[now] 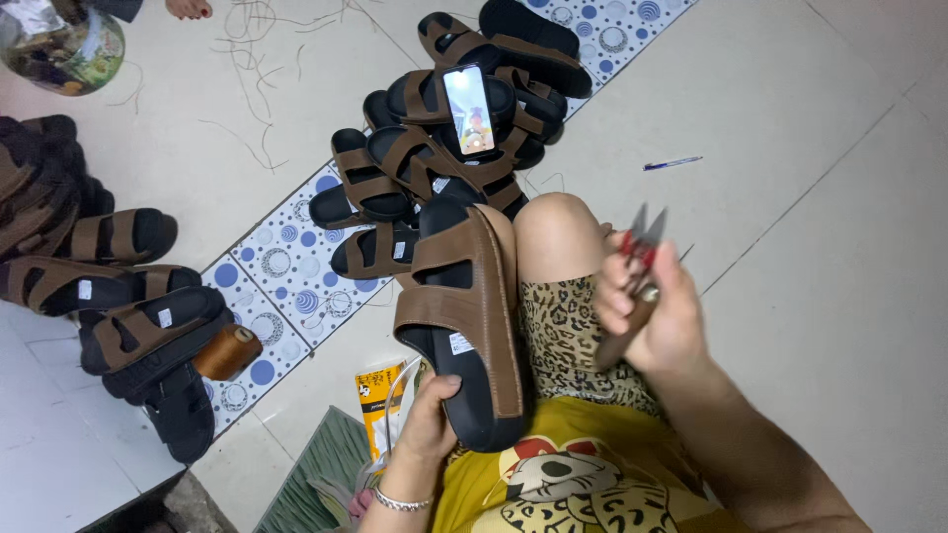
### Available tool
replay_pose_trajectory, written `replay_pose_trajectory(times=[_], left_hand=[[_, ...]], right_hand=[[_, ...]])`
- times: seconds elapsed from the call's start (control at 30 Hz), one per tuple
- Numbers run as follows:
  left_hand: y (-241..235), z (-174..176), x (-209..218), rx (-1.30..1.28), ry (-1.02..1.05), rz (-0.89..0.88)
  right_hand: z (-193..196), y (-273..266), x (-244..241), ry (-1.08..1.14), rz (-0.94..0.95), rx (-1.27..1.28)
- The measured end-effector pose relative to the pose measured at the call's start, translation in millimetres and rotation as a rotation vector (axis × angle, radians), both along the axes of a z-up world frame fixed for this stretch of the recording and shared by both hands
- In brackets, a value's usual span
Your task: The person sits on the floor and sews a brown sandal using a needle and thread. They pull the thread through the sandal sole, cut the thread with scissors, and continue stitching the sandal.
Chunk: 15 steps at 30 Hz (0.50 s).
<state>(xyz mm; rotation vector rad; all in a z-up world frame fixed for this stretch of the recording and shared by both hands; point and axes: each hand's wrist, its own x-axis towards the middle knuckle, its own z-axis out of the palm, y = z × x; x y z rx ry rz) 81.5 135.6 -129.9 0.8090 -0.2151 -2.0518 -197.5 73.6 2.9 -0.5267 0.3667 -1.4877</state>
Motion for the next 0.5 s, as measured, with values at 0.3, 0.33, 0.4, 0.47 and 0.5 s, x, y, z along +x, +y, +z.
replay_pose_trajectory(times=[0.3, 0.33, 0.4, 0.47, 0.5], left_hand=[[-6, -25, 18, -0.006, 0.226, -0.108], [-7, -19, 14, -0.006, 0.224, -0.11], [-10, -7, 9, 0.006, 0.167, -0.034], [-11, -21, 8, 0.02, 0.145, 0.013], [-9, -28, 10, 0.042, 0.127, 0.052]], right_hand=[[-81, 11, -17, 0.08, -0.16, 0.549], [-77, 11, -14, 0.078, -0.161, 0.549], [-67, 7, -5, 0.238, -0.194, 0.555], [-68, 8, -9, 0.262, -0.169, 0.506], [-68, 8, -9, 0.287, -0.152, 0.465]])
